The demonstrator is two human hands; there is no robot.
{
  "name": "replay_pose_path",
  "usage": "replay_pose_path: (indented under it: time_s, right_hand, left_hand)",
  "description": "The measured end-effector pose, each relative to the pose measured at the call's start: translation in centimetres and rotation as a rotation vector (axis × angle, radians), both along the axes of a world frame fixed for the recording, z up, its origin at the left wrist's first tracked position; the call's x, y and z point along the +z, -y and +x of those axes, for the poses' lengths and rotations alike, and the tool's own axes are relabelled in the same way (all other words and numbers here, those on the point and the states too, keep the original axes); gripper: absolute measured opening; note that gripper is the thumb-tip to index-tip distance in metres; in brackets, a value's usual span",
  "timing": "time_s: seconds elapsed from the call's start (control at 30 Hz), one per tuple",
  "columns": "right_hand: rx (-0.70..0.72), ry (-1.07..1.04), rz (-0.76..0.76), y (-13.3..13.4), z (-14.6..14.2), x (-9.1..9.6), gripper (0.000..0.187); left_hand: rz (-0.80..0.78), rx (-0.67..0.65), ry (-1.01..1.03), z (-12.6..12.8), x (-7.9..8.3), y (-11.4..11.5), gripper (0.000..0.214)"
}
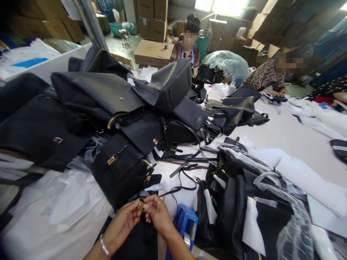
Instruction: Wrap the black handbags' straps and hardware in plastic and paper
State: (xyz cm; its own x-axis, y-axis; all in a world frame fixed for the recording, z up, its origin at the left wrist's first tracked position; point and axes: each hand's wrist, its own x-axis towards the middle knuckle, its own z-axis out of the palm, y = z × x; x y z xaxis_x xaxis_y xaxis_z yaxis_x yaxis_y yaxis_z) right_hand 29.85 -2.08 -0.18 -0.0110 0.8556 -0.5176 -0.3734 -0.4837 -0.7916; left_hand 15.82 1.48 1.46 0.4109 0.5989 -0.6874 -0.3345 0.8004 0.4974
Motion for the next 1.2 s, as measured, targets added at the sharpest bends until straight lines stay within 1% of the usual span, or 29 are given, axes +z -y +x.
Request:
replay_pose_path:
  time_s: [0.07,0.17,0.3,0.37,0.43,0.5,0.6,0.7,0.8,0.87,1.03,1.1,1.2]
  right_hand:
    - [0.012,0.079,0.056,0.0,0.0,0.3,0.027]
    - [0.014,0.237,0.127,-0.1,0.2,1.0,0.015]
    - [0.024,0.377,0.193,-0.1,0.4,2.2,0.01]
    - [0.016,0.407,0.204,-0.1,0.4,2.4,0.009]
    - [-0.012,0.394,0.198,-0.1,0.4,2.3,0.01]
    - [-0.054,0.335,0.17,-0.1,0.4,1.9,0.011]
    - [-0.097,0.234,0.127,-0.4,0.6,1.2,0.013]
    - [-0.095,0.21,0.129,-0.6,0.8,1.0,0.014]
    - [-0.068,0.26,0.143,-0.9,0.9,1.3,0.012]
    - [-0.043,0.331,0.151,-1.0,0.8,1.7,0.011]
    - [0.033,0.517,0.197,-1.1,0.7,2.2,0.008]
    - [0.081,0.584,0.22,-1.4,1.3,2.2,0.007]
    - [0.184,0.758,0.265,-2.9,3.6,1.8,0.008]
  left_hand:
    - [-0.009,0.001,0.025,0.2,-0.1,0.0,0.023]
    - [-0.026,0.038,-0.015,0.2,-0.1,-0.2,0.023]
    - [-0.056,0.093,-0.031,0.3,0.1,-0.5,0.023]
    - [-0.031,0.1,-0.043,0.5,0.2,-0.6,0.023]
    - [0.033,0.06,-0.069,0.6,0.4,-0.6,0.024]
    - [0.096,-0.004,-0.092,0.7,0.5,-0.5,0.025]
    - [0.131,-0.066,-0.097,0.7,0.6,-0.2,0.026]
    - [0.159,-0.113,-0.103,0.8,0.7,-0.2,0.027]
    - [0.2,-0.173,-0.133,1.0,0.6,-0.3,0.027]
    - [0.219,-0.202,-0.167,1.2,0.4,-0.3,0.027]
    - [0.245,-0.208,-0.251,1.4,-0.1,-0.2,0.028]
    - [0.226,-0.193,-0.249,1.2,-0.1,-0.2,0.028]
    - [0.185,-0.165,-0.219,0.6,-0.3,-0.4,0.03]
